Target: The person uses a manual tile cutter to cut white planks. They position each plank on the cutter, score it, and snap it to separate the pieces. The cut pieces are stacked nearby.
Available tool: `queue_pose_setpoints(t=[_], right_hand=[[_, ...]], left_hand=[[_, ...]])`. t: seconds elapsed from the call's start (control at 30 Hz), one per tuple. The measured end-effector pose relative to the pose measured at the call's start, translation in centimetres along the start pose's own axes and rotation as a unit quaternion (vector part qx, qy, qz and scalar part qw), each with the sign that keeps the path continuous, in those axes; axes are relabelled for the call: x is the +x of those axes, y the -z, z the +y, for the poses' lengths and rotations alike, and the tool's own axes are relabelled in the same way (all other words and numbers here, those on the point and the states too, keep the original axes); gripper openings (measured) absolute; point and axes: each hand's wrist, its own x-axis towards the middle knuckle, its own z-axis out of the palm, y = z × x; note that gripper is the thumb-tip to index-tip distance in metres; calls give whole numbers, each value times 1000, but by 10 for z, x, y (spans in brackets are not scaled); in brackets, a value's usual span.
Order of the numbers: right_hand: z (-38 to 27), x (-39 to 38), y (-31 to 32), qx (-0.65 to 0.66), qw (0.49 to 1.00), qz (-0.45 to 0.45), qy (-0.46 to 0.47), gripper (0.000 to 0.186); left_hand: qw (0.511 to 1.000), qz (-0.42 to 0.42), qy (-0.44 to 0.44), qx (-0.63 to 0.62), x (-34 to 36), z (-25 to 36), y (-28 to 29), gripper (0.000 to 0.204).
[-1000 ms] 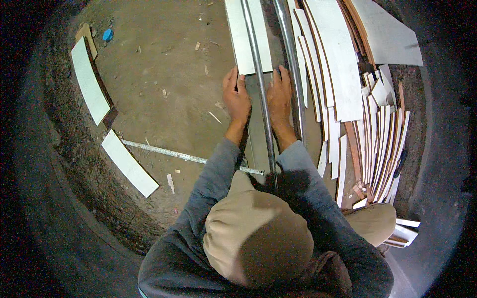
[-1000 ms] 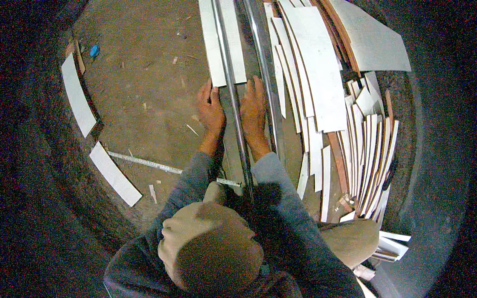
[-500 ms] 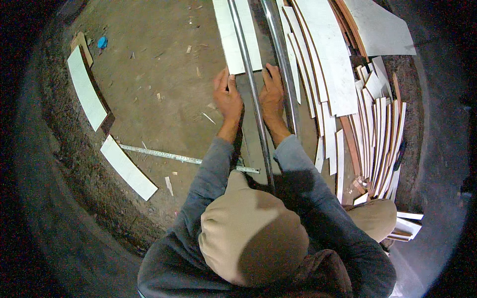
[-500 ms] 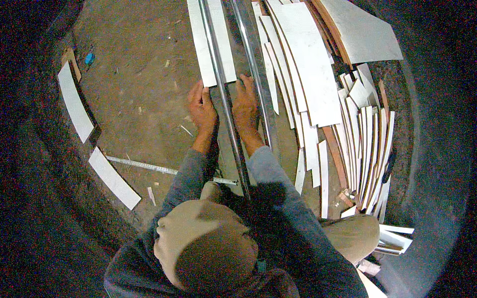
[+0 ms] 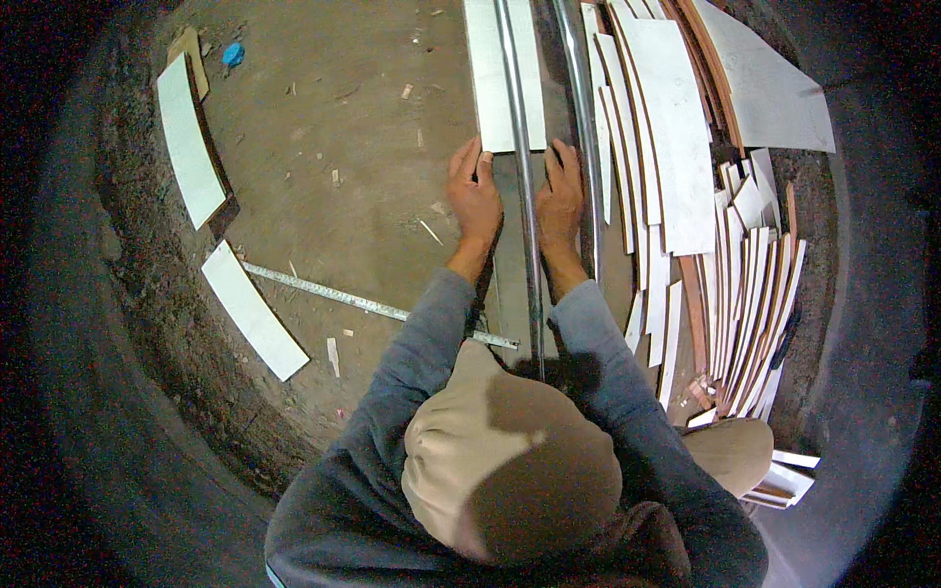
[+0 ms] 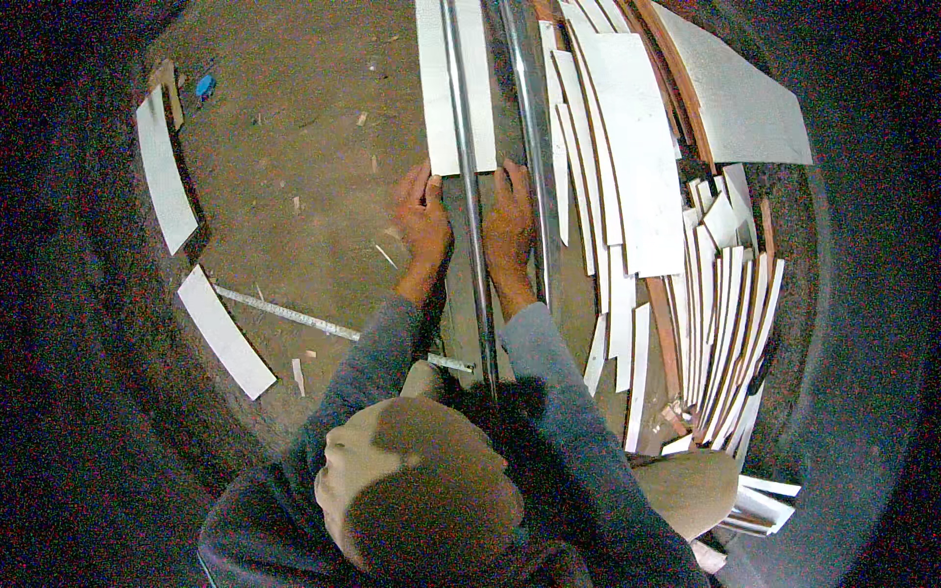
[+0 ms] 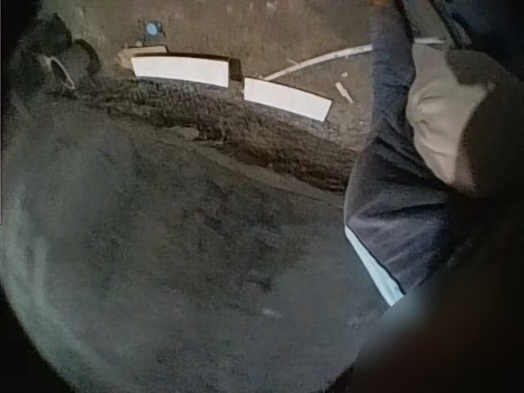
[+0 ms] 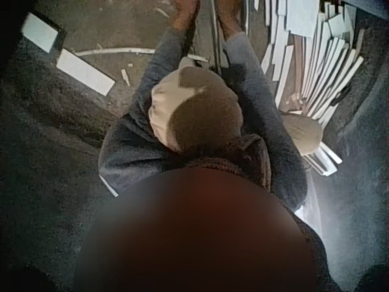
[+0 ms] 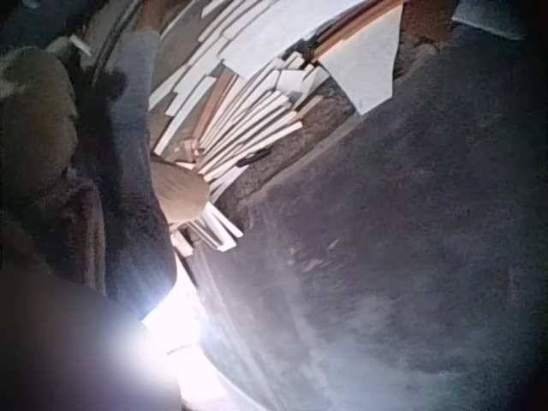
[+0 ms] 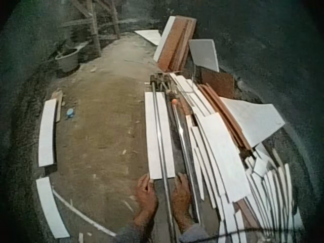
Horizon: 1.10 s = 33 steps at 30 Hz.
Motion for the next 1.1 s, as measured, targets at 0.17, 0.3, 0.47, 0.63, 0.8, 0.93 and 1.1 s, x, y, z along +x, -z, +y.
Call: queue_pose_setpoints(t=[0.17,0.3,0.47,0.63,0.8,0.93,1.1], right_hand=[[1,1,0,-3,1000,-4,21,47],[1,0,0,2,1000,-4,23,46],[3,0,0,14,999,-44,-10,49],[6,0,-1,-7,999,-46,14,51],[1,5,0,17,999,-27,-7,46],[-4,30,-7,93,993,-10,-67,41],[-9,95,-29,92,992,-38,-73,48]], left_hand=[[999,-4,22,-29,1,-3,0,31],[999,4,20,-30,0,0,1,29],[1000,4,7,0,2,1,2,29],[1000,-9,19,-15,0,-2,3,32],[1000,-17,24,8,-1,-4,0,38],[998,-22,6,50,8,-5,-5,45],[997,-72,11,39,56,-9,-16,47]])
